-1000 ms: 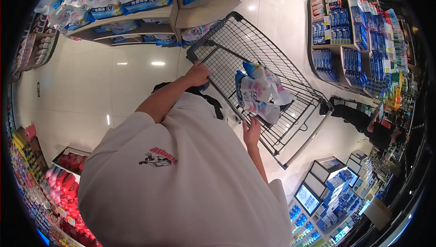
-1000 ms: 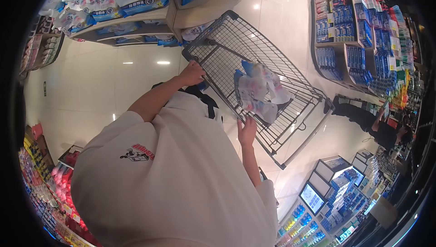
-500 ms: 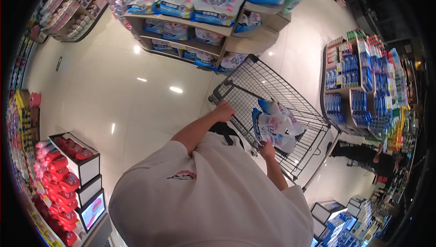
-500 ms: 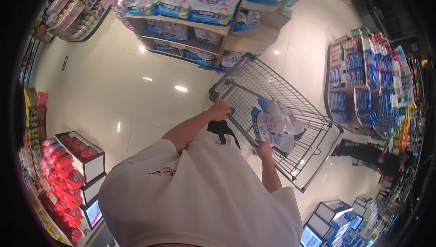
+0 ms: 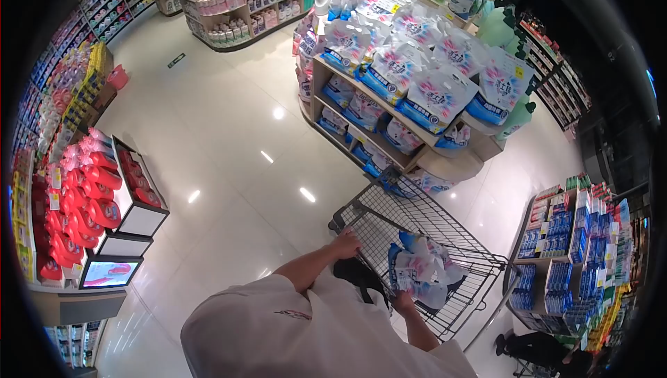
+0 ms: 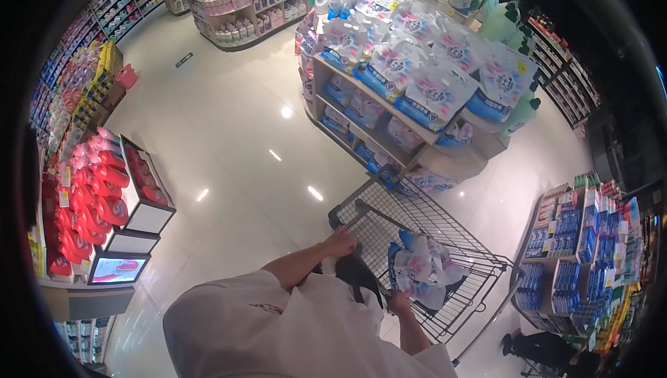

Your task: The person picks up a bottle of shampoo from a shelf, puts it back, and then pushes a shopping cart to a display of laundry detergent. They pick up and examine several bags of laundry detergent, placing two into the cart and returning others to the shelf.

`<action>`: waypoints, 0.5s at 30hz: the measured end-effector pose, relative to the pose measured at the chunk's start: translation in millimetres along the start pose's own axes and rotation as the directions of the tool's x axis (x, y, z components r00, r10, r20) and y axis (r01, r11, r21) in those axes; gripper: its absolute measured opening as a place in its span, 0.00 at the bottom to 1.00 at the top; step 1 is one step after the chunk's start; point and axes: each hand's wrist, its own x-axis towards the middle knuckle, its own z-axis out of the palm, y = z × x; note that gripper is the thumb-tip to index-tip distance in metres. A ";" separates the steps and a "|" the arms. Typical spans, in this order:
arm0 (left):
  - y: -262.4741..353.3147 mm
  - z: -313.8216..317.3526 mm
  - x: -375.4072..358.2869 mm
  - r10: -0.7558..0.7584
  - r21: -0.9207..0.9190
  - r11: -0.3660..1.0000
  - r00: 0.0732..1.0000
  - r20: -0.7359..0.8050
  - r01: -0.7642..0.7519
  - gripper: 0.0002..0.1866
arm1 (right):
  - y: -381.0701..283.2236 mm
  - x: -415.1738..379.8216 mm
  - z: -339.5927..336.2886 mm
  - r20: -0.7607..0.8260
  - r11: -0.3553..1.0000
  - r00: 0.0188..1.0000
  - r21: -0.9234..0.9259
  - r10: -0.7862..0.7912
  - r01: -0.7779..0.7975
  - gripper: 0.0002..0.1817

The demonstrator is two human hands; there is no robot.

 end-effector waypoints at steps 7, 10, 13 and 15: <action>-2.0 -40.1 -76.1 -0.233 0.036 0.972 0.969 0.080 0.231 0.11 | -26.9 18.0 26.0 0.121 0.969 0.971 -0.117 -0.205 0.219 0.22; -22.8 -38.7 -99.8 -0.349 0.089 0.935 0.935 0.059 0.344 0.11 | -52.1 42.3 28.0 0.201 0.934 0.929 -0.113 -0.311 0.338 0.22; -44.5 -39.3 -122.8 -0.448 0.119 0.890 0.892 0.060 0.439 0.11 | -81.2 50.3 26.6 0.251 0.932 0.898 0.068 -0.362 0.357 0.24; -63.4 -45.9 -136.2 -0.500 0.094 0.865 0.862 0.079 0.493 0.12 | -67.8 105.0 49.5 0.248 0.910 0.877 0.162 -0.411 0.381 0.33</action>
